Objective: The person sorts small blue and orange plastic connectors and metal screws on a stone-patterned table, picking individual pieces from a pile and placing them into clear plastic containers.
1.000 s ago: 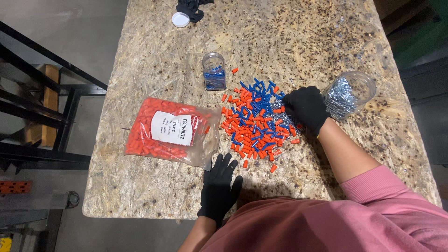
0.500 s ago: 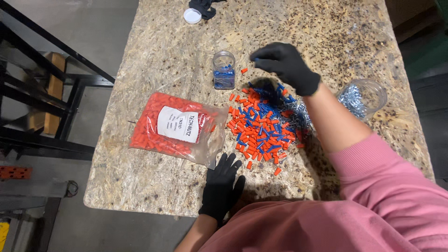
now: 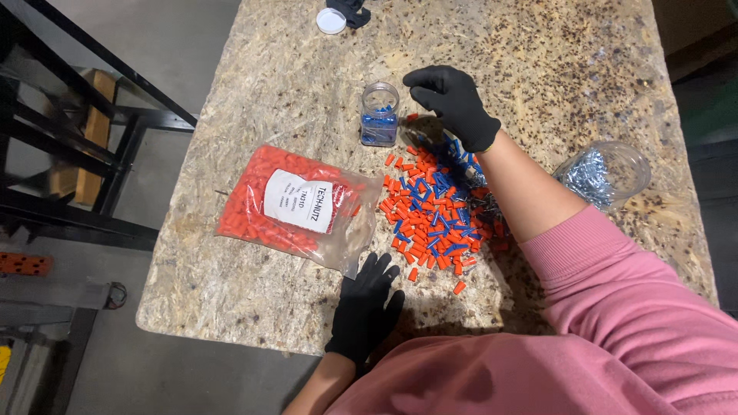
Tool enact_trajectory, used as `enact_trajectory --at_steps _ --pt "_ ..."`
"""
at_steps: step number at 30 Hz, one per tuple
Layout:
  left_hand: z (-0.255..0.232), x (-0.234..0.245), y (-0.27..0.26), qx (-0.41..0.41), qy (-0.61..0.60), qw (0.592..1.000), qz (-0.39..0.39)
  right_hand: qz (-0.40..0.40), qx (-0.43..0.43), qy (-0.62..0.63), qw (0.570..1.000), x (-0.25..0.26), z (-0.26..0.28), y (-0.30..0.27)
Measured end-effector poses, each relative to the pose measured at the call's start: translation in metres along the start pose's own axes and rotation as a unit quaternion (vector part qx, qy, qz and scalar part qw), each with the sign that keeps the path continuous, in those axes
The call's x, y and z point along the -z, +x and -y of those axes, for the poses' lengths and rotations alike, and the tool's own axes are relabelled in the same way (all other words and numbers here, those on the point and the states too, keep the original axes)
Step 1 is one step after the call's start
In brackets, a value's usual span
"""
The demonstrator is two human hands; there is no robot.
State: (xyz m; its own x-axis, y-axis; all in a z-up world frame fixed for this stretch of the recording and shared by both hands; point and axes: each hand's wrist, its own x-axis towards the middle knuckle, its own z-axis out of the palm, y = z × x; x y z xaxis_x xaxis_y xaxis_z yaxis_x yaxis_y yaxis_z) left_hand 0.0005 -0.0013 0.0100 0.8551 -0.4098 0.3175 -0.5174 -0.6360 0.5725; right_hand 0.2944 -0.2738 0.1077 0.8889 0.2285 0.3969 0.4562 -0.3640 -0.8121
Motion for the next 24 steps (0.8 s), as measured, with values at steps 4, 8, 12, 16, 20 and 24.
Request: enact_trajectory --at_steps 4,8,12,16,20,24 --pt "-0.005 0.006 0.006 -0.028 0.032 0.999 -0.008 -0.006 -0.036 0.096 0.995 0.006 0.022 -0.013" --pt "-0.003 0.005 0.003 -0.034 0.029 0.999 -0.014 0.014 -0.031 -0.114 0.993 0.015 -0.012 -0.032" --pt "-0.001 -0.001 0.000 -0.022 0.027 0.999 -0.013 0.205 -0.187 -0.336 0.900 0.017 0.011 -0.061" --pt "0.000 -0.003 -0.002 -0.027 0.014 0.999 -0.031 0.232 -0.107 -0.435 0.863 0.014 0.005 -0.093" --pt "-0.003 0.000 -0.001 -0.049 0.028 0.997 -0.047 0.199 0.023 -0.432 0.879 0.007 -0.001 -0.116" --pt "-0.007 0.007 0.000 -0.057 0.029 0.996 -0.063 0.144 0.107 -0.441 0.879 0.000 -0.003 -0.121"
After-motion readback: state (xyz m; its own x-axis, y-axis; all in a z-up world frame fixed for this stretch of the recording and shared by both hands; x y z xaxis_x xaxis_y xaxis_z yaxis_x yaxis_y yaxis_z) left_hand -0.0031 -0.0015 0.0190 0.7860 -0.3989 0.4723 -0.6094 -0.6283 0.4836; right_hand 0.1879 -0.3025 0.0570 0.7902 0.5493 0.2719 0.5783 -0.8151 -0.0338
